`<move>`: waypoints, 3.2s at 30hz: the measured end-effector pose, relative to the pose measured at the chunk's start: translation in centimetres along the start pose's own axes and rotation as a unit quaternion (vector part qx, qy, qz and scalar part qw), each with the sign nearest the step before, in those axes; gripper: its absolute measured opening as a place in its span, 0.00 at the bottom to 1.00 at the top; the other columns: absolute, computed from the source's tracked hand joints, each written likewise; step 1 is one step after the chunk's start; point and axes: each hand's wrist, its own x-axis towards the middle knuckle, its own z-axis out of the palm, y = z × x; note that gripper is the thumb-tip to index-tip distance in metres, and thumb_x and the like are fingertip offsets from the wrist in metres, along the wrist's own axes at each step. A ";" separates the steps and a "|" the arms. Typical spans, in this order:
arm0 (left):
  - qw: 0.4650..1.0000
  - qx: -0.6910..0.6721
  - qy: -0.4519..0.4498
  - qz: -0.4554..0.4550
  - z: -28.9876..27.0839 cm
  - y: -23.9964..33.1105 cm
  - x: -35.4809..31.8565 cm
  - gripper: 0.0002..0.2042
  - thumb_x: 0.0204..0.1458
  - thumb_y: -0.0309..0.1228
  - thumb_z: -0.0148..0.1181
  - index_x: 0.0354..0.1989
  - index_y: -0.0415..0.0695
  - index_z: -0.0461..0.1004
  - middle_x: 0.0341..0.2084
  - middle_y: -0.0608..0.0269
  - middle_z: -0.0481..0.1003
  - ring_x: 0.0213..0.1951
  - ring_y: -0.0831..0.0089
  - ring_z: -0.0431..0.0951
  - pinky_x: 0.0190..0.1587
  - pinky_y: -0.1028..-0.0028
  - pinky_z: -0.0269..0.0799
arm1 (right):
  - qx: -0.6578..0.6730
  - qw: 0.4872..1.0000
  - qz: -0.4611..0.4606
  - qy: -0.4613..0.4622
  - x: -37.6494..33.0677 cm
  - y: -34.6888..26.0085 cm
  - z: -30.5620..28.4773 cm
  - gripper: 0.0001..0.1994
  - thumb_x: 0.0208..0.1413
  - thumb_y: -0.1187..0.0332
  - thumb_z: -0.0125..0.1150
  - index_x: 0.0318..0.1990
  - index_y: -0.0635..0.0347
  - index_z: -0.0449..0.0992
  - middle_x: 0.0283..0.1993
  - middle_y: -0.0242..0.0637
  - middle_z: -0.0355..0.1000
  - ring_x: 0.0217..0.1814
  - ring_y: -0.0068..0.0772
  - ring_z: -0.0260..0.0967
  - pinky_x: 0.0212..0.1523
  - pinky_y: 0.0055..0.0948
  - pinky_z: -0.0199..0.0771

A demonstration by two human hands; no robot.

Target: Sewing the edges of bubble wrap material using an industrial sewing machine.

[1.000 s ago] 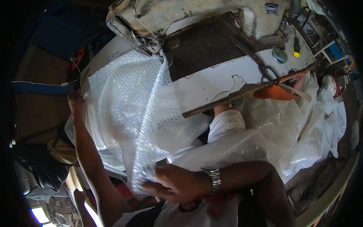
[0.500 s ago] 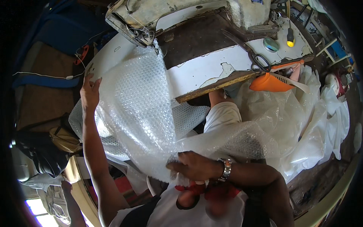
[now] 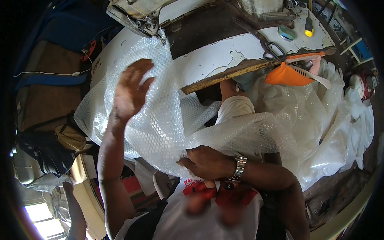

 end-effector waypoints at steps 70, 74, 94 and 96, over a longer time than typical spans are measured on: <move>0.991 -0.071 0.094 -0.068 5.5 0.5 -6.2 0.26 0.55 0.54 0.65 0.52 0.46 0.77 0.59 0.56 0.74 0.59 0.59 0.76 0.59 0.59 0.73 | -0.449 0.875 -0.075 0.165 13.9 0.0 -13.6 0.22 0.67 0.60 0.50 0.64 0.56 0.74 0.73 0.31 0.65 0.78 0.34 0.56 0.78 0.59 0.36; 0.991 -0.071 0.106 -0.047 5.5 0.5 -5.7 0.25 0.54 0.51 0.67 0.52 0.47 0.77 0.58 0.55 0.75 0.58 0.57 0.77 0.59 0.59 0.74 | -0.500 0.847 -0.076 0.166 12.0 0.3 -11.8 0.22 0.64 0.57 0.53 0.61 0.55 0.77 0.74 0.30 0.63 0.78 0.33 0.56 0.77 0.63 0.36; 0.991 -0.025 0.127 -0.038 5.7 2.5 -6.1 0.21 0.57 0.42 0.68 0.54 0.45 0.75 0.60 0.53 0.74 0.61 0.53 0.74 0.58 0.55 0.72 | -0.615 0.636 0.177 0.431 -6.0 4.7 -28.0 0.20 0.67 0.56 0.51 0.59 0.54 0.77 0.67 0.32 0.72 0.74 0.50 0.58 0.71 0.50 0.55; 0.990 -0.021 0.129 -0.046 5.4 2.3 -6.3 0.22 0.55 0.42 0.69 0.54 0.45 0.76 0.60 0.54 0.75 0.60 0.53 0.74 0.57 0.56 0.72 | -0.655 0.620 0.205 0.381 -5.0 4.0 -28.3 0.21 0.66 0.55 0.52 0.60 0.53 0.77 0.68 0.31 0.71 0.77 0.49 0.54 0.72 0.60 0.50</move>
